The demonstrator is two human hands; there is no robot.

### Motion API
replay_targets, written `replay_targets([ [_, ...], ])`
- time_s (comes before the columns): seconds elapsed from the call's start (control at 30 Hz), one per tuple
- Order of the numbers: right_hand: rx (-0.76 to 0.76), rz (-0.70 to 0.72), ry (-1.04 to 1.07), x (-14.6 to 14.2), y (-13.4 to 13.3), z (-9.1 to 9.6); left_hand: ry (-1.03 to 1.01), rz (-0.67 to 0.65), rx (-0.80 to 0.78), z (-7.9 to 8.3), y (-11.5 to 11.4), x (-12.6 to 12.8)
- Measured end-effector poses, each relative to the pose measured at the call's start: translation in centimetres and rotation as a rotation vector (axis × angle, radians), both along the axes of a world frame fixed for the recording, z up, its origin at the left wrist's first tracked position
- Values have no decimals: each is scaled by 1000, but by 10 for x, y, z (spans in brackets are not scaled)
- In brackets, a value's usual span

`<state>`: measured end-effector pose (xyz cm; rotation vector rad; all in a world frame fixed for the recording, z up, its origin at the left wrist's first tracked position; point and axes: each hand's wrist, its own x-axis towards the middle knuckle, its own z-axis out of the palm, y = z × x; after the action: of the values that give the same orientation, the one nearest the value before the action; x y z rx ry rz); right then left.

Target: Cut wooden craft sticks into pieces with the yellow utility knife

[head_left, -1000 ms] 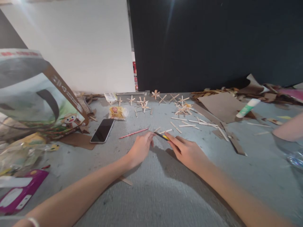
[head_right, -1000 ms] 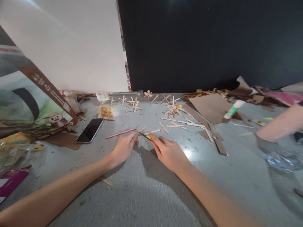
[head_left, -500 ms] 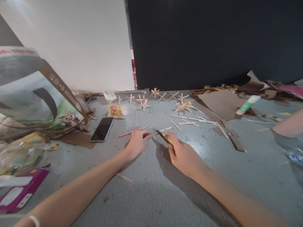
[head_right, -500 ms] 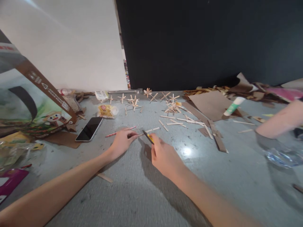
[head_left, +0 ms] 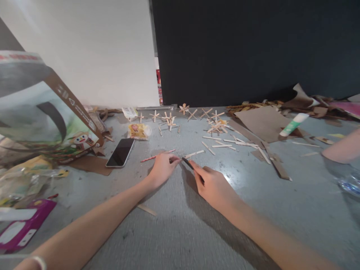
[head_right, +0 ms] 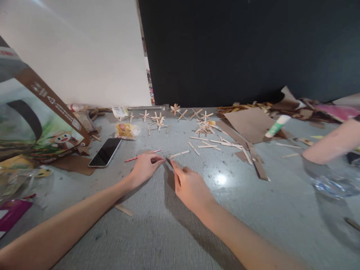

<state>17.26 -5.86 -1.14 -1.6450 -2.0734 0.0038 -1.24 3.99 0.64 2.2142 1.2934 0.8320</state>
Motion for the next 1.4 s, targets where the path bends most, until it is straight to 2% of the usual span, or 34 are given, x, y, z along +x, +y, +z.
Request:
replay_targets([
  [0.2,-120,-34,-78,-5,-2,6,3,-8,12,-1,-2,0],
  [0.53,-286,-72,-346,-17,-9,18,27,-6,17,-5,-3,6],
  [0.8,-326,-74,-397,-20,-5,21,42,-4,50,-8,1,7],
  [1.4,-315,-64,-353,-23,-1,17,38,-4,25,-9,3,7],
])
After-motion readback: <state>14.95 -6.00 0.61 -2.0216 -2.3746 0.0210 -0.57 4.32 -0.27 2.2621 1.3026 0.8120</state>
